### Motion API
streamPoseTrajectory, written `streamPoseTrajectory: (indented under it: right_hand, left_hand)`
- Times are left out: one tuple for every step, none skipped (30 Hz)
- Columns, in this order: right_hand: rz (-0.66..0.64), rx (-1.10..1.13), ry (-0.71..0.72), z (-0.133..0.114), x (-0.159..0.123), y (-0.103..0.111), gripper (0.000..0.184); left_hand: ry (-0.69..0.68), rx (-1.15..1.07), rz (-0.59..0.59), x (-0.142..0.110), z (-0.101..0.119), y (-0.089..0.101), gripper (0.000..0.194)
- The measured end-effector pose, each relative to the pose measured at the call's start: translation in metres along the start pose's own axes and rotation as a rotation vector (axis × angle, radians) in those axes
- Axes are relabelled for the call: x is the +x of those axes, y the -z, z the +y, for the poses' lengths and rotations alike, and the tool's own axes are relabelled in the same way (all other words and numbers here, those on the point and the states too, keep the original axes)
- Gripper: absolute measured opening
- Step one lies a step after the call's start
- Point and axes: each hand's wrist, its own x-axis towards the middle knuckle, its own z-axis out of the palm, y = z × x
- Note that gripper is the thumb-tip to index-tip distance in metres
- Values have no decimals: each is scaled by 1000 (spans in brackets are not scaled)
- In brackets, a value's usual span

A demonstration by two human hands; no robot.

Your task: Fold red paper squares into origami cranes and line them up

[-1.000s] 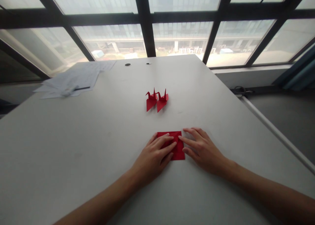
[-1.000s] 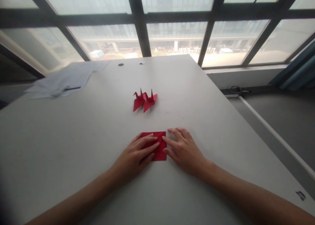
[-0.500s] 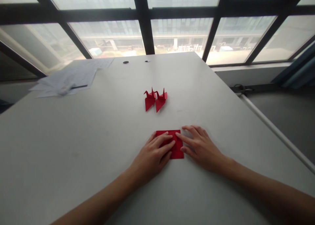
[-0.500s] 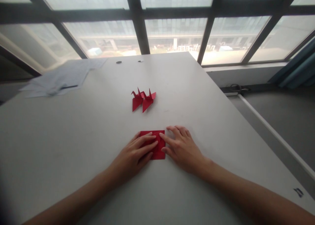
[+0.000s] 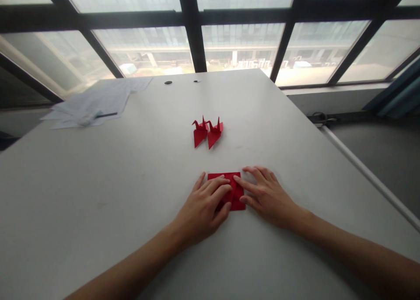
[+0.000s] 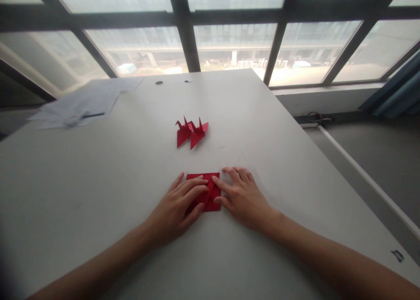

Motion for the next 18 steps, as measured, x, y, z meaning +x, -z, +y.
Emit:
streamPoseTrajectory:
  right_hand:
    - [0, 1, -1, 0, 0, 0, 47]
    - [-2, 2, -2, 0, 0, 0, 47]
    - [-5, 3, -3, 0, 0, 0, 47]
    - [-9, 2, -4, 0, 0, 1, 47]
    - [-13, -2, -5, 0, 0, 1, 47]
    - [-16, -9, -9, 0, 0, 1, 47]
    - [-16, -21, -16, 0, 0, 1, 46]
    - [-15, -35, -26, 0, -1, 0, 46]
    - [-10, -52, -41, 0, -1, 0, 46]
    - [-5, -68, -58, 0, -1, -1, 47]
    - [0, -84, -77, 1, -1, -2, 47]
    - [3, -96, -92, 1, -2, -4, 48]
    - [6, -104, -101, 2, -2, -5, 49]
    - [9, -107, -105, 2, -2, -6, 49]
    - [13, -106, -107, 3, -2, -6, 50]
    - [22, -100, -112, 4, -1, -7, 52]
    - [37, -91, -120, 4, -1, -6, 53]
    - [55, -81, -128, 4, -1, -6, 54]
  left_hand:
    - [-8, 17, -9, 0, 0, 0, 40]
    - [-22, 36, -16, 1, 0, -1, 44]
    - [-37, 54, -18, 1, -1, -2, 47]
    - [-51, 69, -19, 1, -2, -3, 48]
    - [-61, 81, -17, 1, -3, -3, 48]
    - [-68, 90, -15, 0, -4, -4, 47]
    - [-74, 98, -15, 0, -5, -5, 46]
    - [-79, 104, -16, 0, -6, -5, 45]
    - [-83, 109, -17, 0, -6, -5, 45]
    - [-84, 114, -19, 0, -6, -5, 45]
    - [-84, 116, -21, 0, -6, -5, 45]
    - [-82, 118, -22, 0, -6, -5, 45]
    - [-81, 118, -22, 0, -6, -6, 46]
    - [-80, 118, -21, 0, -6, -6, 46]
    - [-79, 117, -19, 0, -7, -6, 46]
    - [-79, 116, -16, 0, -7, -6, 46]
    - [-78, 116, -15, 0, -7, -6, 46]
    - [-77, 115, -17, 0, -7, -6, 46]
